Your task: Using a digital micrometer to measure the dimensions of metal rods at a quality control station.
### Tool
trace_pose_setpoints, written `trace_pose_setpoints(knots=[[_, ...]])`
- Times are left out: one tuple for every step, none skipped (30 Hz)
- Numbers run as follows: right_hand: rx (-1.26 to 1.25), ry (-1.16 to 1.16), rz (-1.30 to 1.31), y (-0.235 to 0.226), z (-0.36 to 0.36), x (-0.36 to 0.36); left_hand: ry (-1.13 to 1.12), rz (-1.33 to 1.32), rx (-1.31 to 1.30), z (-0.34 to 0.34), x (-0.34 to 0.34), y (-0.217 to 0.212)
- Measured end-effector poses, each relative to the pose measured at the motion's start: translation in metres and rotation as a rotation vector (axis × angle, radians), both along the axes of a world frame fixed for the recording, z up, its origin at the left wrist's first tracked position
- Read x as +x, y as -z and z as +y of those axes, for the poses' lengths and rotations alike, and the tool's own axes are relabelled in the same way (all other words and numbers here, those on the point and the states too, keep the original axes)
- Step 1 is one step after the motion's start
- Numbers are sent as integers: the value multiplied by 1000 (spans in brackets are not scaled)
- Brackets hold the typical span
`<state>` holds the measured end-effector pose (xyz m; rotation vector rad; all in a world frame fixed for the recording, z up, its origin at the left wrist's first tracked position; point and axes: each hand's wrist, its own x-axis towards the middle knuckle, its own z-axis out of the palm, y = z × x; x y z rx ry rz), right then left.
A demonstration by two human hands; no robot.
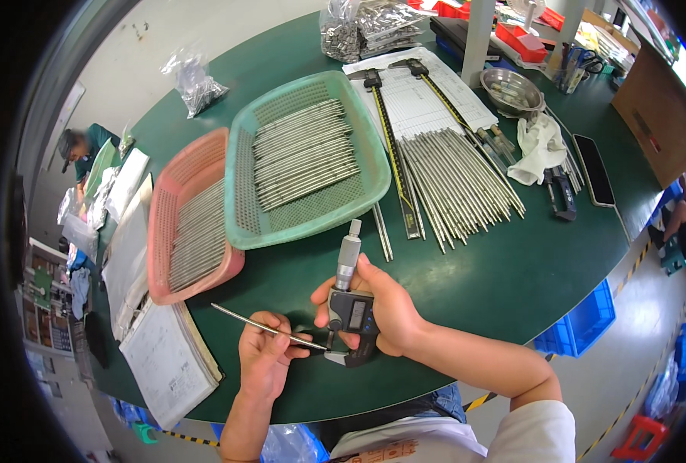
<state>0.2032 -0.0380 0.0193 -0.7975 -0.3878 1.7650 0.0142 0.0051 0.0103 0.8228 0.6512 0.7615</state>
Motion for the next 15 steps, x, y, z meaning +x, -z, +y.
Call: trace_pose_setpoints(knots=[[-1,-1,20,0,0,0,9,-20,-2,0,0,0],[-2,-2,40,1,0,1,19,-39,-4,1,0,0],[-3,-2,40,2,0,0,18,-39,-4,1,-1,0],[-1,3,46,2,0,0,34,-51,-2,1,-2,0],[0,8,51,3,0,0,49,-64,0,1,-2,0],[-1,7,52,3,0,-1,48,-63,-1,0,-2,0],[5,5,57,3,0,-1,57,-67,-2,0,-2,0],[10,3,63,3,0,-1,66,-72,-3,0,-2,0],[10,4,63,3,0,-1,66,-72,-4,0,-2,1],[22,0,68,4,0,-1,69,-73,1,0,-2,1],[35,-4,73,4,0,0,73,-75,6,0,-2,2],[35,-4,74,4,0,0,73,-74,7,0,-2,2],[22,-10,60,4,0,-1,77,-78,12,0,-3,2],[8,-15,46,4,0,-1,82,-83,17,0,-3,2],[7,-9,44,2,-1,0,87,-85,15,0,-2,2]])
